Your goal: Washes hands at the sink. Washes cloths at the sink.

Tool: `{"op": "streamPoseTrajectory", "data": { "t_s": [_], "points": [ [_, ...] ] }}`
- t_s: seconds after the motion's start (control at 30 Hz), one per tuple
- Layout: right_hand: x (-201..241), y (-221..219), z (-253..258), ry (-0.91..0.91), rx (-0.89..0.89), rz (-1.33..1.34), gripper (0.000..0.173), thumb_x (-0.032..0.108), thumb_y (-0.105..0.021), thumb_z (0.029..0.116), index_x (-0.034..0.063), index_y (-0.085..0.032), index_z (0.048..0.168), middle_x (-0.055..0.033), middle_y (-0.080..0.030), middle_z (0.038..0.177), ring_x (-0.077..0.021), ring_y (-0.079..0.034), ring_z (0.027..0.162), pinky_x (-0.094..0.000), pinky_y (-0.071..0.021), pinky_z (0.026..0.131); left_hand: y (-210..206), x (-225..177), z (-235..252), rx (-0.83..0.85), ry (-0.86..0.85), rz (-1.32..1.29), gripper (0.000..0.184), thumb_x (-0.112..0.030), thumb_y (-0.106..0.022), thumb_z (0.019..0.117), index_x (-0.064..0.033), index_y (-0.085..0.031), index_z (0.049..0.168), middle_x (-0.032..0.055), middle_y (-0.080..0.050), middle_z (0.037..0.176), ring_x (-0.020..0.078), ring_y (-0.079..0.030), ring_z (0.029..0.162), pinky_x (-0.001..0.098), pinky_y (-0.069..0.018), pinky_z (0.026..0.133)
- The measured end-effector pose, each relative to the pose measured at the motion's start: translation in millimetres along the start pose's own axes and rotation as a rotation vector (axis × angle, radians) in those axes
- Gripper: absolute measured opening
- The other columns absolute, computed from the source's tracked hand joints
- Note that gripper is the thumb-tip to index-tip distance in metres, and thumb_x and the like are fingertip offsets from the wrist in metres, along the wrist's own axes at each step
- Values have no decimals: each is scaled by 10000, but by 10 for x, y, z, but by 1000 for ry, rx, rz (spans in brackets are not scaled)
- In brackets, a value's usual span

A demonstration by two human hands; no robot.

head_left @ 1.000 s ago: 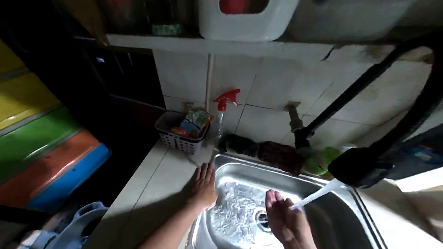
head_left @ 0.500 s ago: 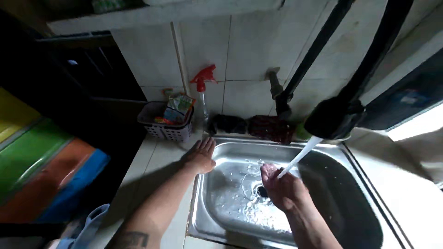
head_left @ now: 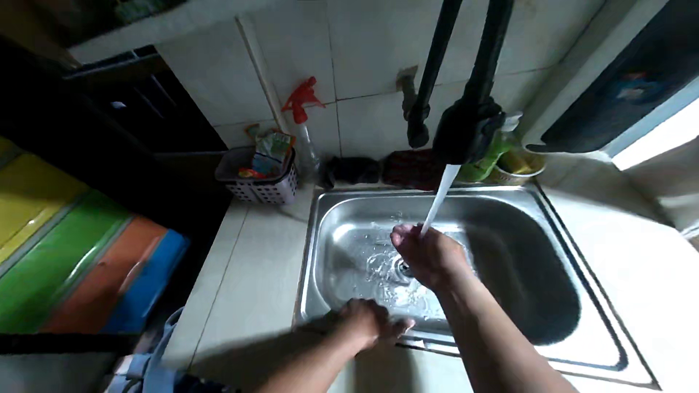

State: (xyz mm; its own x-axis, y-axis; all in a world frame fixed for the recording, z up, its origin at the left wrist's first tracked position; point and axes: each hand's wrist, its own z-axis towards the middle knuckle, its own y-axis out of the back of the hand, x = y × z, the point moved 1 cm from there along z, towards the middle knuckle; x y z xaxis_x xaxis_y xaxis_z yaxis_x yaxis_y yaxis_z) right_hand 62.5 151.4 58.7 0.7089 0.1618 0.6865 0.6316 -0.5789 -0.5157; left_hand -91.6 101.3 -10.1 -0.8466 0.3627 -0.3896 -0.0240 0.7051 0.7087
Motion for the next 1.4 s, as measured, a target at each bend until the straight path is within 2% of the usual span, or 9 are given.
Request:
{"op": "streamPoseTrajectory", "data": {
  "t_s": [0.2, 0.47, 0.73, 0.8, 0.97, 1.1, 1.23, 1.33, 1.4],
  "points": [
    [226, 303, -300, 107, 134, -1177, 380, 329, -516, 1083, 12, -717, 1023, -121, -734, 880, -234, -724, 777, -466, -609, 762, 550, -440, 862, 121, -10, -740, 366, -170, -461, 1101, 59, -565, 1367, 220, -639, 1265, 249, -623, 1102, 400, -480, 1019],
    [185, 1609, -370, -403, 197, -2239, 742, 639, -260, 1056, 79, -602, 1405, -259, -590, 1409, -471, -519, 1346, -704, -360, 1082, 967, -847, 1137, 251, -89, -922, 455, -329, -412, 1116, 54, -591, 1284, 172, -680, 1112, 188, -682, 888, 368, -572, 831],
    [-1267, -379, -510, -281, 700, -1775, 539, 313, -614, 1005, -30, -537, 1415, -253, -531, 1457, -417, -501, 1362, -618, -411, 1083, 1229, -389, 1022, 170, -31, -839, 398, -263, -423, 1114, 16, -558, 1363, 179, -682, 1152, 208, -682, 935, 380, -563, 849],
    [-1521, -477, -230, -182, 577, -1327, 499, 254, -588, 1018, -50, -543, 1411, -209, -567, 1449, -313, -526, 1363, -494, -407, 1142, 1349, -223, 976, 77, -31, -722, 392, -254, -443, 1111, 19, -581, 1357, 190, -692, 1171, 231, -693, 983, 410, -560, 886],
    [-1311, -385, 416, -196, -62, 232, 331, 276, -371, 1094, 39, -593, 1032, -83, -629, 793, -194, -620, 694, -408, -545, 629, 1312, 264, 515, -426, -82, -283, 334, -221, -533, 1050, -55, -650, 1315, 168, -673, 1281, 302, -648, 1201, 525, -520, 1038],
    [-738, 93, 764, -117, -115, 427, 423, 312, -232, 1121, 6, -521, 1164, -113, -682, 917, -200, -708, 819, -373, -606, 758, 674, 420, 175, 12, -105, -174, 477, -257, -499, 1057, -64, -515, 1493, 193, -580, 1447, 314, -555, 1354, 509, -431, 1151],
    [-380, 203, 745, -173, -205, 420, 365, 312, -365, 1111, -3, -531, 1193, -139, -695, 953, -206, -729, 833, -347, -626, 745, 634, 766, 192, 509, -126, 426, 649, -564, -321, 1068, -68, -705, 1234, 190, -681, 1293, 397, -607, 1266, 671, -428, 1054],
    [-336, 324, 684, -198, -194, 402, 344, 269, -341, 1112, -2, -546, 1168, -144, -694, 969, -213, -727, 835, -351, -624, 730, 1213, 1131, 637, 506, -220, 744, 523, -495, -493, 1022, -119, -691, 1329, 102, -574, 1496, 345, -415, 1473, 614, -121, 1262],
    [-361, 381, 644, -211, -190, 410, 341, 247, -337, 1110, -14, -547, 1175, -154, -675, 951, -228, -713, 803, -365, -620, 707, 1709, 1166, 1020, 329, -260, 847, 489, -380, -621, 981, -67, -662, 1355, 107, -468, 1584, 321, -313, 1531, 528, -137, 1284]
  ]
}}
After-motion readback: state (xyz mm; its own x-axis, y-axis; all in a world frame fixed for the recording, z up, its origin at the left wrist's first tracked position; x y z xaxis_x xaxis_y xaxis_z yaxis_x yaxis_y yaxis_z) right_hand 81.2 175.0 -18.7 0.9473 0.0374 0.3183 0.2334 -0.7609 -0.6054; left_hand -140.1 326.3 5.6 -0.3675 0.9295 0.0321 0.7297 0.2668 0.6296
